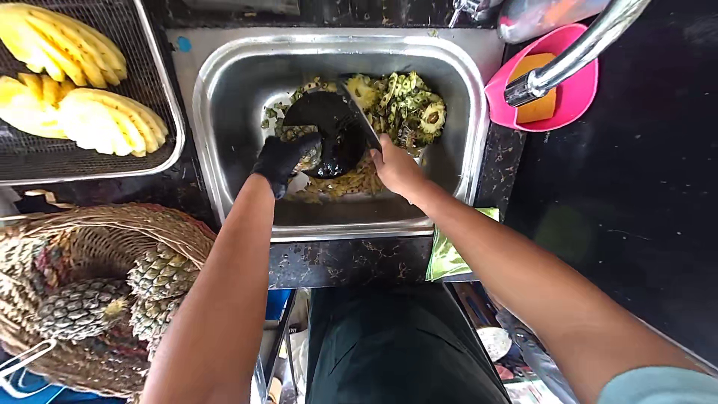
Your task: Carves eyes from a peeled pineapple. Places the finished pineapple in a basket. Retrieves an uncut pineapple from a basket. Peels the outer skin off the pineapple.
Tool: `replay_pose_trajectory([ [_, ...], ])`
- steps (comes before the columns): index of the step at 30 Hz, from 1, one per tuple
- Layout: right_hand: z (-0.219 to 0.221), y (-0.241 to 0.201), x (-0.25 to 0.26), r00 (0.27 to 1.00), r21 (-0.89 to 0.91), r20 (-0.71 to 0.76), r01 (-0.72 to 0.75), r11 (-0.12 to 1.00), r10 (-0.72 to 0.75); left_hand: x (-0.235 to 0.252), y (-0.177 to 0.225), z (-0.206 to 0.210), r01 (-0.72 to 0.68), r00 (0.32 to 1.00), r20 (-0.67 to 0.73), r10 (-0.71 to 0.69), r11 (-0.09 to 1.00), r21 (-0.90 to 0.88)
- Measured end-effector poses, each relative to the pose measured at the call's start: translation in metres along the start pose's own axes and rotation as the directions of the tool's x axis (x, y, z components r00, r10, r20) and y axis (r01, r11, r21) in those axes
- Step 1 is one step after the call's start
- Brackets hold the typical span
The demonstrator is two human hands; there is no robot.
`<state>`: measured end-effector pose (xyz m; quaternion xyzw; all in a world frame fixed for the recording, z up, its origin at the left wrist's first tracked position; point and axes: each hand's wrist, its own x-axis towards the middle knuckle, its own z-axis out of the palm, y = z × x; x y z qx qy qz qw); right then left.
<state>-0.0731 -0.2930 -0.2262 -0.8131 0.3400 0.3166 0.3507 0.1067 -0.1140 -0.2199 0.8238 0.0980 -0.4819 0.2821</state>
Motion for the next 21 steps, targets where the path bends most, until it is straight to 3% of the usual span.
replay_pose_trajectory([
  [1, -0.006, -0.001, -0.005, 1.000, -0.011, -0.010, -0.005, 1.000, 0.005, -0.005, -0.004, 0.005, 0.053, 0.998, 0.044, -0.044, 0.968, -0.243],
  [3, -0.008, -0.006, -0.018, 0.999, -0.059, 0.001, 0.039, 0.997, -0.039, -0.011, -0.014, 0.018, 0.126, 0.987, 0.161, -0.025, 0.744, -0.656],
  [6, 0.001, -0.018, -0.037, 0.998, 0.031, 0.007, 0.070, 0.997, -0.070, -0.022, -0.020, 0.050, 0.071, 0.988, 0.123, 0.096, 0.429, -0.901],
  [11, 0.009, -0.027, -0.053, 0.995, 0.023, -0.070, 0.073, 0.997, -0.071, -0.026, -0.020, 0.074, 0.021, 0.996, 0.037, 0.086, 0.176, -0.984],
  [18, 0.008, -0.041, -0.060, 0.996, -0.085, -0.056, 0.069, 0.994, -0.074, -0.018, -0.035, 0.074, 0.053, 0.993, 0.061, 0.104, 0.080, -0.995],
  [21, 0.009, -0.045, -0.062, 0.998, -0.084, -0.039, 0.054, 0.995, -0.057, -0.017, -0.037, 0.071, 0.083, 0.987, 0.096, 0.130, 0.103, -0.991],
])
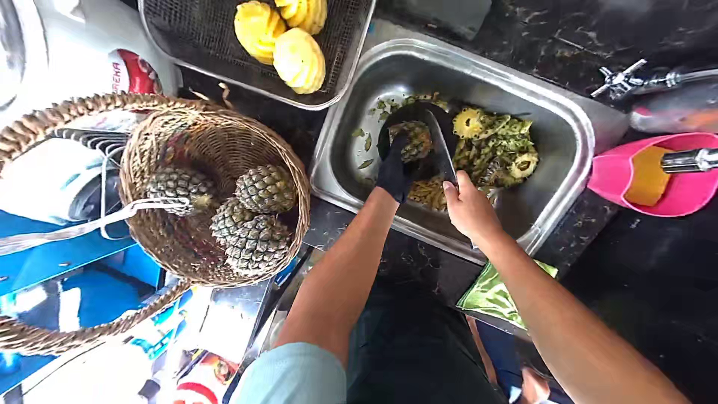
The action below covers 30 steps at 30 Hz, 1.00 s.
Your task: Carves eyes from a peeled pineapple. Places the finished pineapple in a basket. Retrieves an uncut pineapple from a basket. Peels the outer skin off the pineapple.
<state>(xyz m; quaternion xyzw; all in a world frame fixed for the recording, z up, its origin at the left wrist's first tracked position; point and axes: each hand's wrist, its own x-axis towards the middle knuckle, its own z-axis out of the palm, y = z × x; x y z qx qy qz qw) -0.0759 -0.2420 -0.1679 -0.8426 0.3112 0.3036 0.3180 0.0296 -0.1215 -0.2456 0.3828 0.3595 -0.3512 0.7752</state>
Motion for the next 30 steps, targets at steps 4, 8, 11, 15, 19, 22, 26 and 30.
replay_pose_trajectory([
  [4, 0.002, 0.002, -0.001, 1.000, -0.031, 0.003, -0.011, 0.999, 0.011, 0.001, -0.002, -0.006, 0.015, 0.997, 0.070, -0.015, 1.000, 0.012],
  [8, 0.001, 0.002, -0.001, 1.000, -0.001, -0.001, 0.000, 1.000, 0.000, -0.029, 0.017, -0.020, 0.079, 0.995, -0.067, -0.077, 0.996, 0.039],
  [11, -0.001, 0.002, 0.001, 1.000, -0.010, -0.014, 0.006, 1.000, -0.006, -0.040, 0.038, -0.023, -0.151, 0.953, -0.119, 0.279, 0.776, 0.612],
  [15, 0.003, 0.007, 0.002, 0.999, -0.051, -0.031, 0.024, 0.998, -0.025, -0.010, 0.056, 0.009, -0.283, 0.892, 0.357, 0.277, -0.274, 0.919],
  [19, -0.003, 0.003, 0.003, 1.000, -0.045, 0.012, 0.004, 0.999, -0.003, 0.013, 0.061, 0.042, -0.151, 0.966, 0.246, 0.084, -0.589, 0.794],
  [22, -0.012, 0.005, 0.005, 1.000, -0.017, -0.016, 0.022, 1.000, -0.022, 0.016, 0.068, 0.040, -0.228, 0.950, 0.308, 0.048, -0.565, 0.793],
  [26, -0.013, 0.002, 0.006, 0.996, -0.017, -0.081, 0.036, 0.999, -0.038, 0.020, 0.063, 0.043, -0.168, 0.958, 0.273, 0.085, -0.605, 0.778],
  [30, -0.004, -0.004, 0.008, 0.998, -0.017, -0.048, 0.034, 0.999, -0.035, 0.020, 0.058, 0.044, -0.122, 0.960, 0.253, 0.118, -0.639, 0.760],
])
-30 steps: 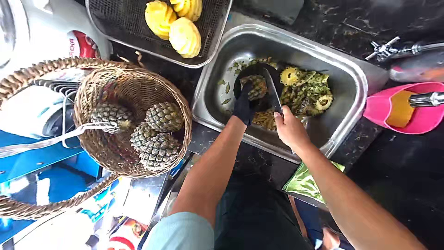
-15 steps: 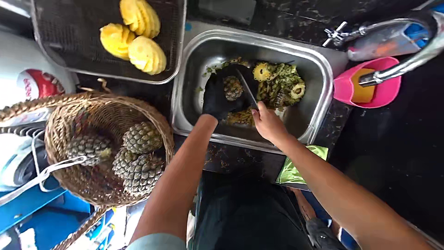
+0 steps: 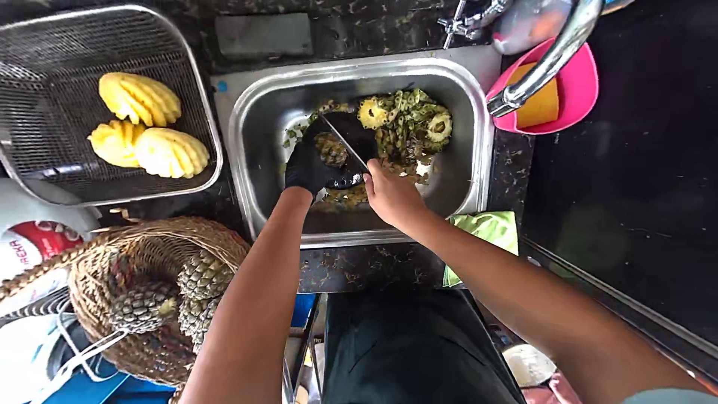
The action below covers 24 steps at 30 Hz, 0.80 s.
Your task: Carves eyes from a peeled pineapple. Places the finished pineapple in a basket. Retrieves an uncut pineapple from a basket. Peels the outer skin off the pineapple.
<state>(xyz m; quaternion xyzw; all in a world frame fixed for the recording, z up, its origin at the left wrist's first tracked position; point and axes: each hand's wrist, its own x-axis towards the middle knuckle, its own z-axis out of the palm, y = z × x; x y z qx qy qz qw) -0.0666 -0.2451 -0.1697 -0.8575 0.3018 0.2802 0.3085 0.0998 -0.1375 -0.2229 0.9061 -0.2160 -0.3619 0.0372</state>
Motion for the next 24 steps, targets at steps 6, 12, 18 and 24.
replay_pose_trajectory([
  [6, 0.005, 0.003, 0.003, 0.999, 0.012, 0.036, 0.020, 1.000, -0.020, 0.002, 0.002, 0.002, 0.028, 1.000, 0.007, -0.028, 0.998, 0.049],
  [12, 0.006, 0.000, 0.001, 1.000, 0.009, 0.015, 0.027, 1.000, -0.028, 0.006, 0.000, 0.004, 0.041, 0.999, 0.010, -0.042, 0.997, 0.065],
  [18, 0.007, 0.002, 0.007, 0.998, -0.009, 0.057, 0.032, 0.999, -0.031, 0.007, 0.000, 0.002, 0.042, 0.999, 0.012, -0.043, 0.998, 0.053],
  [24, 0.009, -0.004, 0.021, 0.999, 0.009, 0.026, 0.034, 0.999, -0.034, 0.008, 0.001, 0.001, 0.045, 0.999, 0.024, -0.046, 0.999, 0.017],
])
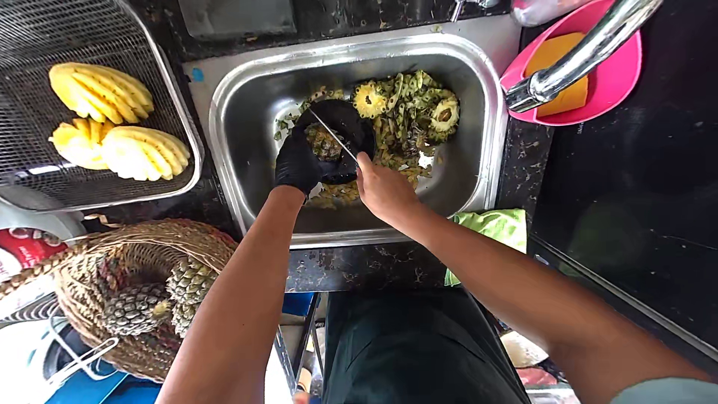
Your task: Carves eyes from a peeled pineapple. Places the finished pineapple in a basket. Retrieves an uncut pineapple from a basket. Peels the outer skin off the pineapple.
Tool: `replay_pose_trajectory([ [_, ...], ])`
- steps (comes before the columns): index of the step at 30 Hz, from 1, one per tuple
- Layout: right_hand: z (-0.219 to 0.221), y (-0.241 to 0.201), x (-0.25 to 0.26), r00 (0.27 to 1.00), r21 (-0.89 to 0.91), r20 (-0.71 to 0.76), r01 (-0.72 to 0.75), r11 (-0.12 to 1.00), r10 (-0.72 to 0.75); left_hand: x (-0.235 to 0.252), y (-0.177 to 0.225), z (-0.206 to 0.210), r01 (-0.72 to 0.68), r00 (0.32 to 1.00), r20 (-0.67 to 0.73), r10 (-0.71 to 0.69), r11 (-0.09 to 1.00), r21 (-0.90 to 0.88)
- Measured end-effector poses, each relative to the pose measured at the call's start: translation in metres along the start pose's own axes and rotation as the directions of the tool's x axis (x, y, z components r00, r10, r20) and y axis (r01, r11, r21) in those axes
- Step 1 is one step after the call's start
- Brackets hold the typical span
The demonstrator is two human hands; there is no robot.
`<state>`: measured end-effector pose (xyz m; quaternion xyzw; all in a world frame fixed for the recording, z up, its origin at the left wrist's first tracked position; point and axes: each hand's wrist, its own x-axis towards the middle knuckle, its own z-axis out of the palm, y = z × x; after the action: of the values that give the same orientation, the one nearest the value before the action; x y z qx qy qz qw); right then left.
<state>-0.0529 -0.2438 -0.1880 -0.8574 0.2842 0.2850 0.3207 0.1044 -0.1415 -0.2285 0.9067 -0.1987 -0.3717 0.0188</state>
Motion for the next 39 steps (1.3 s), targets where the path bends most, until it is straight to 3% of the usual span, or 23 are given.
replay_pose_trajectory([
  [3, -0.009, -0.016, 0.016, 0.999, 0.033, 0.030, -0.024, 0.999, 0.023, 0.000, 0.000, -0.002, 0.015, 1.000, 0.024, -0.014, 0.999, -0.042],
  [8, 0.006, 0.002, -0.005, 1.000, -0.003, 0.008, -0.013, 1.000, 0.013, 0.001, 0.003, -0.003, 0.021, 1.000, 0.023, -0.021, 1.000, 0.002],
  [13, -0.015, -0.022, 0.031, 0.997, 0.047, 0.071, -0.036, 0.998, 0.033, -0.011, 0.016, -0.019, -0.006, 0.998, 0.060, 0.008, 0.999, -0.039],
  [17, 0.003, 0.004, -0.002, 0.995, 0.001, 0.080, -0.059, 0.998, 0.059, -0.001, 0.002, -0.004, -0.003, 1.000, 0.019, 0.003, 1.000, -0.018],
  [22, -0.003, -0.009, 0.037, 0.996, 0.038, 0.085, -0.036, 0.999, 0.033, -0.011, 0.016, -0.019, -0.020, 0.998, 0.063, 0.024, 0.998, -0.063],
  [28, 0.007, 0.014, 0.004, 0.990, 0.016, 0.132, -0.053, 0.998, 0.050, -0.004, 0.004, -0.007, -0.008, 1.000, 0.022, 0.009, 0.998, -0.061],
  [33, -0.004, -0.007, 0.053, 0.991, 0.054, 0.136, -0.015, 0.998, 0.008, -0.001, 0.004, -0.012, 0.008, 0.999, 0.033, -0.005, 0.995, -0.096],
  [39, 0.016, 0.017, 0.032, 0.987, 0.039, 0.157, -0.040, 0.998, 0.033, -0.009, 0.011, -0.016, 0.028, 0.998, 0.060, -0.024, 0.997, -0.066],
])
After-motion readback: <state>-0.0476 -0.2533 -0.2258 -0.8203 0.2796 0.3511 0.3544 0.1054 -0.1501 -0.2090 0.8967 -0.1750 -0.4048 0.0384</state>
